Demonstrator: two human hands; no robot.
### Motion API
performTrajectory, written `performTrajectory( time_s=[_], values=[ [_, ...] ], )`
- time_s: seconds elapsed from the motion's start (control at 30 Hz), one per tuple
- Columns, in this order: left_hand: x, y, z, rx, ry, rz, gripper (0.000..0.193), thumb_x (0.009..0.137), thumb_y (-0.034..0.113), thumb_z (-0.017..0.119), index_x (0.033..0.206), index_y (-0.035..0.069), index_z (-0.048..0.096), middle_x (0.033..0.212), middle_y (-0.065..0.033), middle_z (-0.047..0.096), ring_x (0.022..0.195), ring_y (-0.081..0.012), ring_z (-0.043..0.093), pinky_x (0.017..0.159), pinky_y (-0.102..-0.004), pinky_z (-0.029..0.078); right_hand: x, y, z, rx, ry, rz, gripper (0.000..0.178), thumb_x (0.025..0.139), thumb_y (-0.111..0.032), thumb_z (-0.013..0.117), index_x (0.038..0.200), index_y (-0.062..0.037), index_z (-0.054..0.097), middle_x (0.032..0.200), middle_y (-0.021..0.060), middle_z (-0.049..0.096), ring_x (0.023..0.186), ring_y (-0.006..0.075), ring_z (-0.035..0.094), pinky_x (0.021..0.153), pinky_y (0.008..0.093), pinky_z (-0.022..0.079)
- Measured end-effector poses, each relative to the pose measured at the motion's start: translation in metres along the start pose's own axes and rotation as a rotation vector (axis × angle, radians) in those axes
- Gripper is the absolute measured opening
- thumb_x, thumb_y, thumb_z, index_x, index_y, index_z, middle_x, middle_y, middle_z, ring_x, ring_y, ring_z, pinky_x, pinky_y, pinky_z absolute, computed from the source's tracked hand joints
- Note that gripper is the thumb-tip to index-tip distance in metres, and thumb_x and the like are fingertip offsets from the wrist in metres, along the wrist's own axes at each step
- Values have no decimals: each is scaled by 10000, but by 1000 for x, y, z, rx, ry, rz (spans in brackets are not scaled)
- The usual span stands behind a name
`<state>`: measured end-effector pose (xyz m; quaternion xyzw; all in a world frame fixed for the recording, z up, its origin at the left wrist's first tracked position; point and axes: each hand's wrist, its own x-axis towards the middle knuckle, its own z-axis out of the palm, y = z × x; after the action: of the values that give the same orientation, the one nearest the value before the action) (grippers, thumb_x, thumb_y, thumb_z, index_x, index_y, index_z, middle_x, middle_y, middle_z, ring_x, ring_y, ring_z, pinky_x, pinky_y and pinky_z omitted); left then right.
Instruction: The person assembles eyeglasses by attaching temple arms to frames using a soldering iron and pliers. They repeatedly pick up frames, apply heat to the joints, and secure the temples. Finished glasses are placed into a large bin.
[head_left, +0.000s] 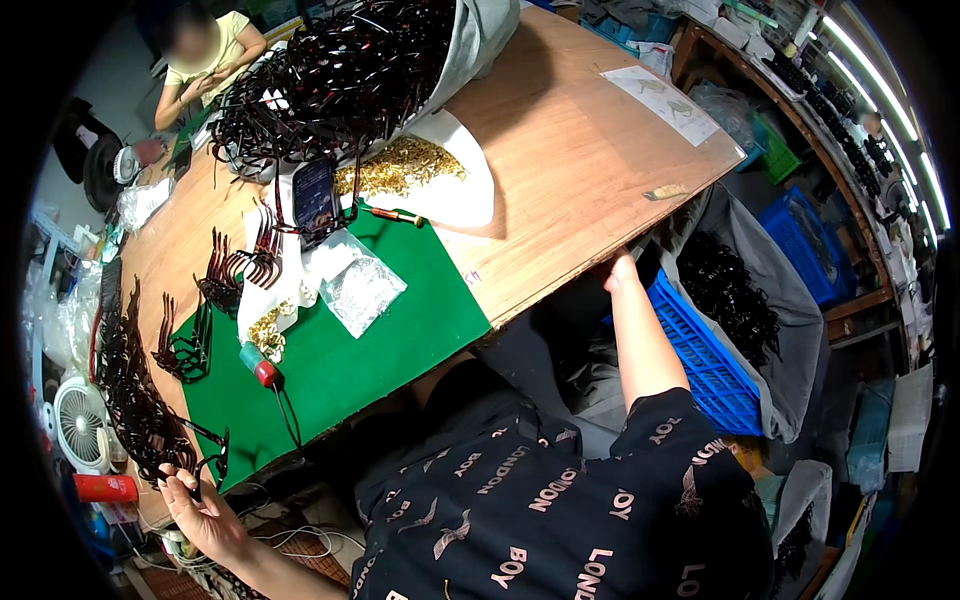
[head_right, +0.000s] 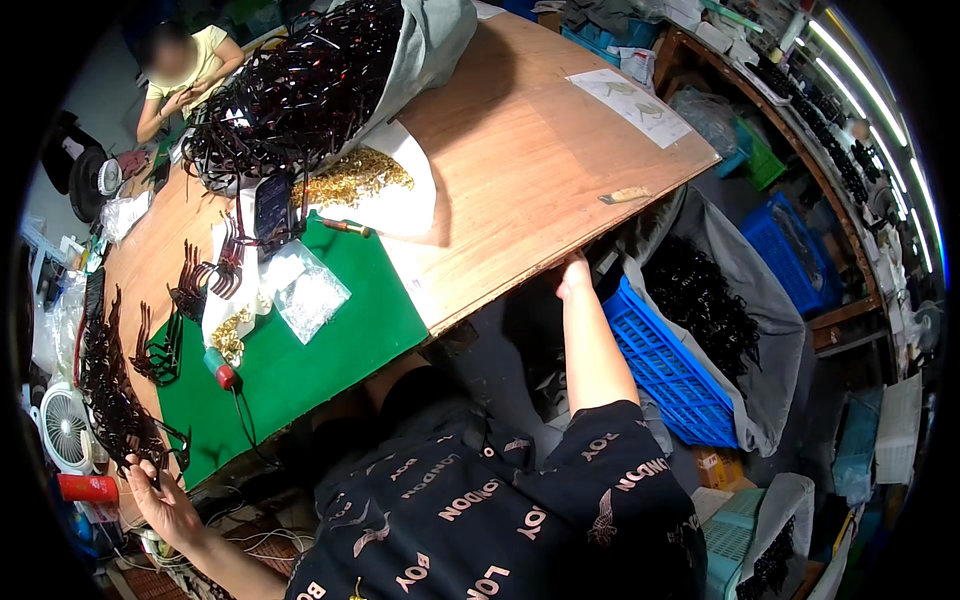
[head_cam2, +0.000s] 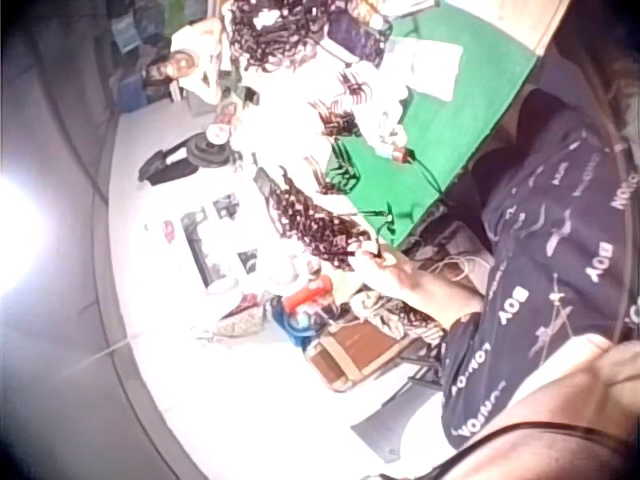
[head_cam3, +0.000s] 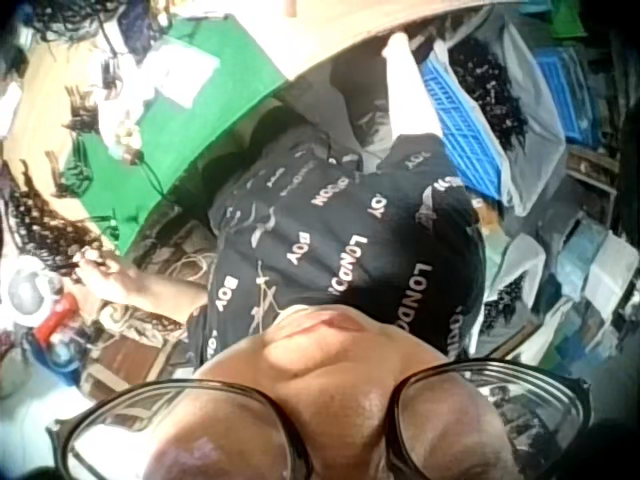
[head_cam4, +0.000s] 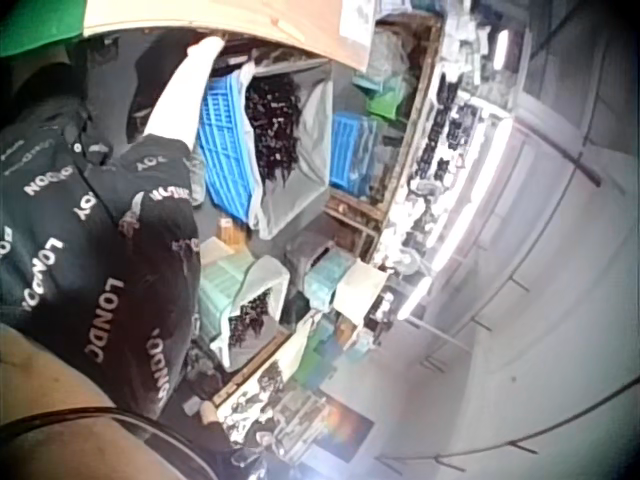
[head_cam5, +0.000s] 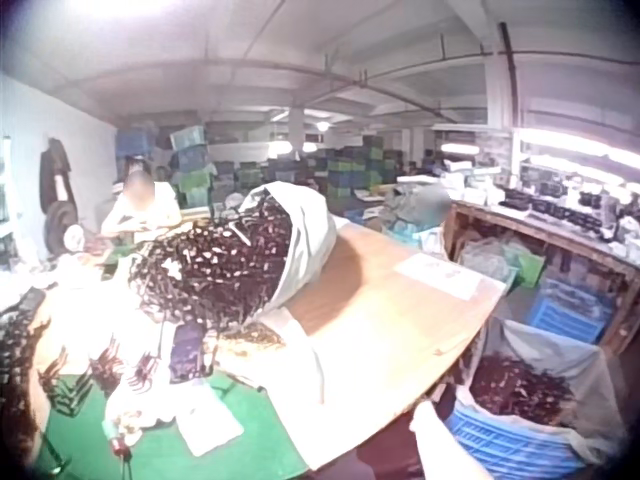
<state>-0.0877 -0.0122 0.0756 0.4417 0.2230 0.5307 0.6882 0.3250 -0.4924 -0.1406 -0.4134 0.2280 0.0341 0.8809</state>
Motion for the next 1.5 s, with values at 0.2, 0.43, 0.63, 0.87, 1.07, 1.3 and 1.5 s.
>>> performTrajectory(
  time_s=[0.2,0.43,0.63,0.87,1.07,1.3,1.5],
  values=[
    [1,5,-7,239,-293,71,213,929,104,502,1105,-16,495,781,-49,520,496,-25,282,392,-157,206,-7,-5,-38,-229,30,-17,382,892,-362,543,1139,-71,543,1036,71,626,933,237,602,810,414,491],
    [-57,-31,62,236,-613,-18,263,861,23,565,1102,-18,467,867,-94,580,672,-144,597,464,-141,368,-92,-49,-101,-289,47,-14,398,828,-294,636,1135,-69,519,1077,74,595,958,213,589,826,382,476],
    [-103,-64,122,507,-1065,-151,254,794,-30,638,1000,-43,489,870,-105,617,722,-168,640,633,-261,519,-143,-56,-14,-773,52,-850,334,808,-84,667,1089,0,507,911,55,570,815,109,546,746,233,459],
    [-110,-76,156,606,-1166,-232,294,794,100,679,1037,11,541,825,-83,639,683,-106,618,627,-239,498,-290,-11,150,-838,-1198,-570,107,720,38,672,808,-4,631,829,92,599,776,187,584,709,257,464],
    [-94,-73,144,631,-1067,-262,360,790,58,675,1122,13,542,763,-31,626,589,-50,541,523,-199,450,-286,13,181,-914,-1316,-445,78,776,22,621,849,2,640,813,68,588,707,129,557,639,232,445],
    [-85,-77,135,407,-969,-557,412,811,28,649,1198,-5,513,767,-14,630,558,-27,517,455,-167,401,-290,25,190,-926,-1345,-451,110,788,31,598,892,-3,614,840,70,568,717,137,553,636,236,446],
    [-88,-81,126,228,-889,-471,371,875,24,552,1239,1,481,1012,-87,623,741,-85,590,543,-177,429,-278,23,187,-977,-1240,-584,90,789,-5,613,878,-9,605,833,68,569,717,142,556,653,246,452]
  ],
)
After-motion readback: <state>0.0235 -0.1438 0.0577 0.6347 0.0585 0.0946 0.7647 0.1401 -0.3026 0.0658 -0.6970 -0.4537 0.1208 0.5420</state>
